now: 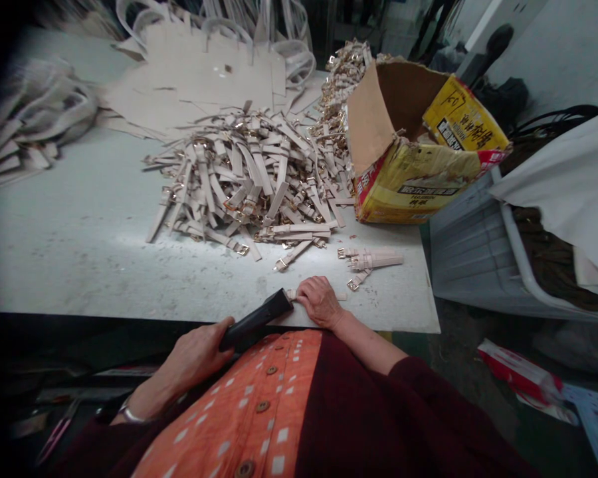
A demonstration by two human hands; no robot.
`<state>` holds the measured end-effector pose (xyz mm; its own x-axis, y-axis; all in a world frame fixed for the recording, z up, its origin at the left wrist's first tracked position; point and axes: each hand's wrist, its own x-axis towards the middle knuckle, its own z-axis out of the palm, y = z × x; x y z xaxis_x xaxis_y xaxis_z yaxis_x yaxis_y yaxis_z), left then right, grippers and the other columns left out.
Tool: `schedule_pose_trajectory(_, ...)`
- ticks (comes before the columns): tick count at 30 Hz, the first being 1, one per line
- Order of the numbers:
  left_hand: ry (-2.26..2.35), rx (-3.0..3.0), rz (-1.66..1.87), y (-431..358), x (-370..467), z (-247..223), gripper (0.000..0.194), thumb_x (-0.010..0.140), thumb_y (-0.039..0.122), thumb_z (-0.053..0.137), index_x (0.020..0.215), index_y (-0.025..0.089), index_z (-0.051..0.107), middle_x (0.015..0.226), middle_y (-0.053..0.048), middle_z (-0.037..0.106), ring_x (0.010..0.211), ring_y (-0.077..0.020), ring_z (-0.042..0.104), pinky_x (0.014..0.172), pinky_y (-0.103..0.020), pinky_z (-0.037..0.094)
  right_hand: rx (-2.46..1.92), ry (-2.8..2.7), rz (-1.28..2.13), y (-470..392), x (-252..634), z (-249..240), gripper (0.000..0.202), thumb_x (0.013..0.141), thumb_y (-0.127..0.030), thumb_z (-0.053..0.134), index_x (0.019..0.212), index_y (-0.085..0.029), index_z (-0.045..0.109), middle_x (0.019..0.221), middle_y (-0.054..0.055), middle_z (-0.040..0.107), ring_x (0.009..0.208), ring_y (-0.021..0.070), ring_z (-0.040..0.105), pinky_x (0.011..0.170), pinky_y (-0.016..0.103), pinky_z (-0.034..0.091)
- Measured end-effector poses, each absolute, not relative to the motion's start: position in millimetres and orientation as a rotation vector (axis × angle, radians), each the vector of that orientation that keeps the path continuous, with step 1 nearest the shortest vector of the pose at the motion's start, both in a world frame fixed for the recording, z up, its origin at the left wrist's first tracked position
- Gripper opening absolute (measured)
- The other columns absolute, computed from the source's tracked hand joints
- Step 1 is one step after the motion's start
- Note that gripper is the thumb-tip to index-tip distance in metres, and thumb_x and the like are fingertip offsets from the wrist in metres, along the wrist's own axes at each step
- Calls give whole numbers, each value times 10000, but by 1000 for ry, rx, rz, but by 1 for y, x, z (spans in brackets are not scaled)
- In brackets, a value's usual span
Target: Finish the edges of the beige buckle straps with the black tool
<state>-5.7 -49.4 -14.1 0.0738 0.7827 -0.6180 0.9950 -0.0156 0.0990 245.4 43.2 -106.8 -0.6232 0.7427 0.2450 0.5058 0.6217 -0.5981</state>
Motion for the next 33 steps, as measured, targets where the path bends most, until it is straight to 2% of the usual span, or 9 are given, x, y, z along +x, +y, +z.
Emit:
schedule_pose_trajectory(7, 1750, 1852, -543, -50, -6, -16, 257, 754, 288, 435, 995, 219, 492, 883, -75, 662, 824, -217, 631, 655, -282, 419, -1038, -2252, 735, 43, 245, -110, 93, 880, -211, 454, 806, -185, 504, 795, 38, 569, 781, 166, 492, 764, 311, 358)
schedule_pose_trajectory(15, 1760, 1830, -556, -52, -7, -14, 318, 751, 281, 446, 1061, 227, 482, 913, -81, 664, 851, -225, 630, 679, -291, 419, -1070, -2290, 548, 43, 243, -115, 114, 830, -191, 488, 737, -185, 552, 687, 33, 567, 699, 164, 501, 714, 305, 354)
schedule_pose_trajectory(20, 1766, 1809, -553, -52, -5, -6, 271, 757, 269, 423, 1015, 229, 494, 908, -81, 664, 811, -221, 631, 652, -287, 414, -1021, -2300, 555, 42, 243, -118, 124, 857, -221, 507, 767, -189, 587, 725, 39, 617, 721, 163, 527, 716, 306, 361)
schedule_pose_trajectory(25, 1747, 1855, -549, -49, 2, 3, 230, 763, 261, 417, 978, 231, 492, 877, -66, 671, 817, -220, 635, 658, -287, 418, -991, -2233, 646, 41, 242, -122, 98, 859, -207, 516, 884, -197, 610, 796, 40, 651, 754, 165, 548, 743, 317, 391)
schedule_pose_trajectory(30, 1713, 1863, -583, -41, 14, 8, 295, 759, 273, 454, 1047, 219, 483, 906, -79, 674, 871, -223, 634, 709, -301, 434, -966, -2192, 763, 37, 247, -118, 310, 887, -187, 445, 1188, -202, 514, 896, 64, 644, 817, 174, 552, 761, 326, 428)
schedule_pose_trajectory(33, 1730, 1853, -633, -38, 15, 9, 329, 757, 271, 459, 1079, 210, 477, 921, -94, 672, 882, -228, 634, 722, -309, 441, -938, -2244, 765, 33, 255, -112, 372, 858, -198, 500, 1229, -203, 484, 989, 78, 628, 904, 194, 535, 807, 361, 411)
